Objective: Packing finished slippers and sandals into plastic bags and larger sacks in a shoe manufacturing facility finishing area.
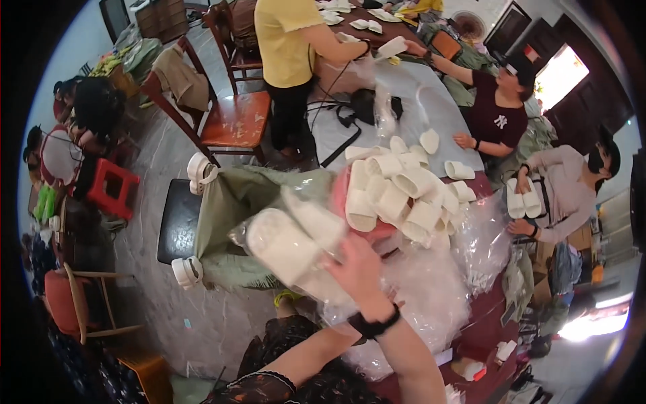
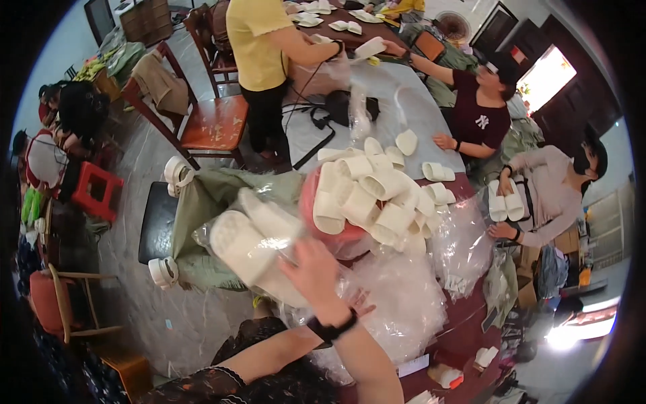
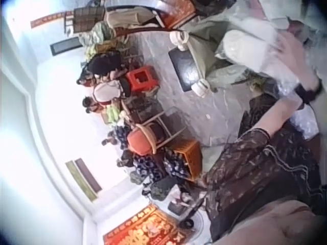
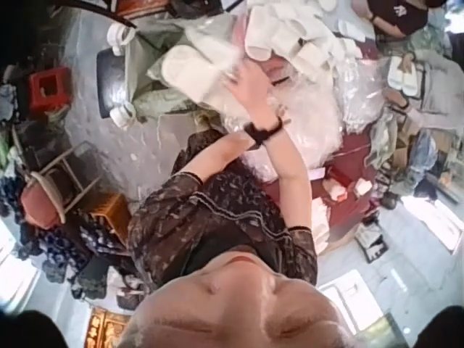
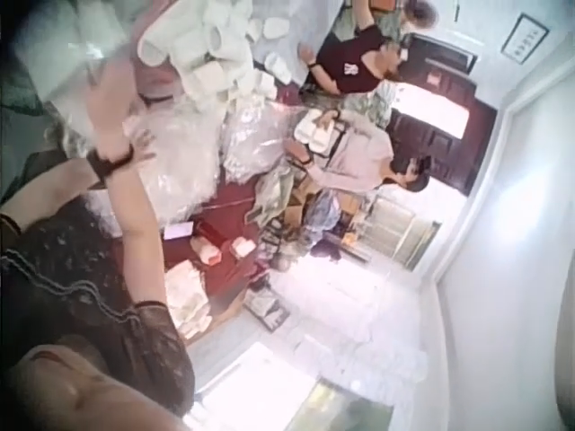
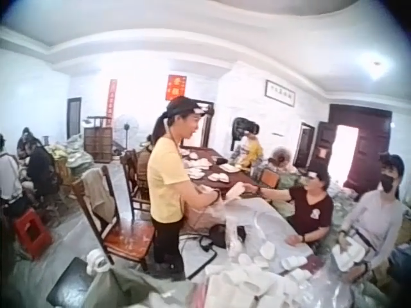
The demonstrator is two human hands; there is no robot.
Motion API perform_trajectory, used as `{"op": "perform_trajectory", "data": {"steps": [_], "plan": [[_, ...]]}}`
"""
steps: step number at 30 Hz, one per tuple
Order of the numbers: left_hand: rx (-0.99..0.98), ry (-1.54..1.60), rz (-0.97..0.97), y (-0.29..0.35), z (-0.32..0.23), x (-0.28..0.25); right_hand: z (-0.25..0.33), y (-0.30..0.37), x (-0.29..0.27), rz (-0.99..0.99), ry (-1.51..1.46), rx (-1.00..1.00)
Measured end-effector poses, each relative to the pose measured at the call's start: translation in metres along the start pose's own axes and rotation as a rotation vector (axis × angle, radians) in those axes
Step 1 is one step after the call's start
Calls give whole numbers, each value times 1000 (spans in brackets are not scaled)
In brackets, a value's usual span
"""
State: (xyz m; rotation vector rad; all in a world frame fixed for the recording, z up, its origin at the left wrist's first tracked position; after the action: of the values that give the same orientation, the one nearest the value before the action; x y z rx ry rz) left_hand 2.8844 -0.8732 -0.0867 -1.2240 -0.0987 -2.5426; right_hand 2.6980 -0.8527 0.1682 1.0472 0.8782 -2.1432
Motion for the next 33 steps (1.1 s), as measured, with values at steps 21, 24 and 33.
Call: {"op": "perform_trajectory", "data": {"steps": [21, 24, 33], "plan": [[999, 2496, -825, -32, 56, 36, -193, 301, -41, -99, 281, 835], [1025, 2595, -962, -57, 57, 50, -213, 321, -20, -71, 218, 947], [-112, 2747, -892, -288, 92, 204, -214, 328, 0, -3, 278, 1081]]}}
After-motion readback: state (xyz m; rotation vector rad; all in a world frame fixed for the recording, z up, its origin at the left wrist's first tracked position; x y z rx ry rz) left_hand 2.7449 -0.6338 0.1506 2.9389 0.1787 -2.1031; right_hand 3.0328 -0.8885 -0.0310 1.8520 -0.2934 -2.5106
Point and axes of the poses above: each hand's wrist, its own y-axis away from the middle knuckle, its own x-axis out of the palm, z = x × y, the point moved 8 cm from there along -y, towards the middle knuckle, and after that the axes turned 2 degrees about y, right-handed, at the moved point
